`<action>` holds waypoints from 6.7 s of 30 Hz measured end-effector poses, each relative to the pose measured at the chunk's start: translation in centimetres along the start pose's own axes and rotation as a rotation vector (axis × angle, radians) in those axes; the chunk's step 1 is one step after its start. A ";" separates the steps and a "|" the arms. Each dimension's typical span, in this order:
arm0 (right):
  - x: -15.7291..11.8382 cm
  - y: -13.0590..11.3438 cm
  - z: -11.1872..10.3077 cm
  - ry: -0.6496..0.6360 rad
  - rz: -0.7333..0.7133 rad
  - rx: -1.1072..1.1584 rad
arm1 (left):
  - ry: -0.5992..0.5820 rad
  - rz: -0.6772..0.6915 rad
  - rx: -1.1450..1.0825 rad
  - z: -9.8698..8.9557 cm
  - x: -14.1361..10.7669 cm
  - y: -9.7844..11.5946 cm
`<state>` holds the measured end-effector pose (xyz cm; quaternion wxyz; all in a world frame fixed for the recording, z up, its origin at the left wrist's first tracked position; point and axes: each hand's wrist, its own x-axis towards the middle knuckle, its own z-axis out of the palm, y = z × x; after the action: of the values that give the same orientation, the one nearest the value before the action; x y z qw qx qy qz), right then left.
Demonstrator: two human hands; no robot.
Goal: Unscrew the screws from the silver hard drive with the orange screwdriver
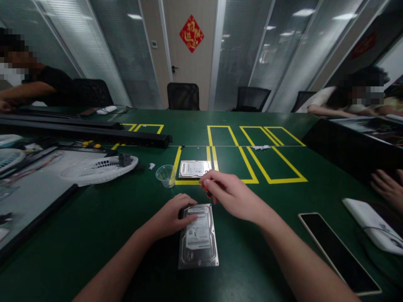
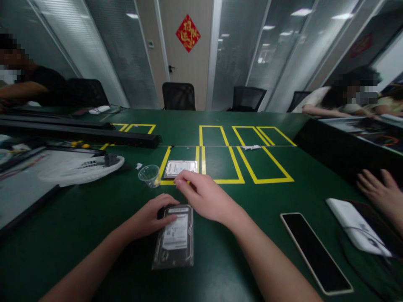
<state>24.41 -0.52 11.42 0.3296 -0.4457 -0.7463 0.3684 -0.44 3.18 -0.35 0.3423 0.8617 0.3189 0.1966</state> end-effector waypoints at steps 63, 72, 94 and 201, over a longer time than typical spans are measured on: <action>-0.1 -0.2 0.0 0.077 0.003 -0.060 | -0.014 -0.037 -0.013 -0.3 0.0 0.4; 0.0 -0.1 -0.1 0.052 -0.018 -0.082 | -0.008 -0.022 -0.009 -0.2 0.0 0.3; 0.1 -0.2 0.2 0.051 -0.032 -0.079 | -0.026 -0.043 -0.032 -0.2 0.0 -0.2; 0.5 0.2 -0.6 0.161 0.028 -0.075 | -0.018 -0.047 -0.023 -0.2 0.0 0.2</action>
<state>24.82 0.13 11.58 0.3665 -0.4966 -0.7242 0.3075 -0.45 3.13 -0.06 0.3596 0.8516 0.3339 0.1845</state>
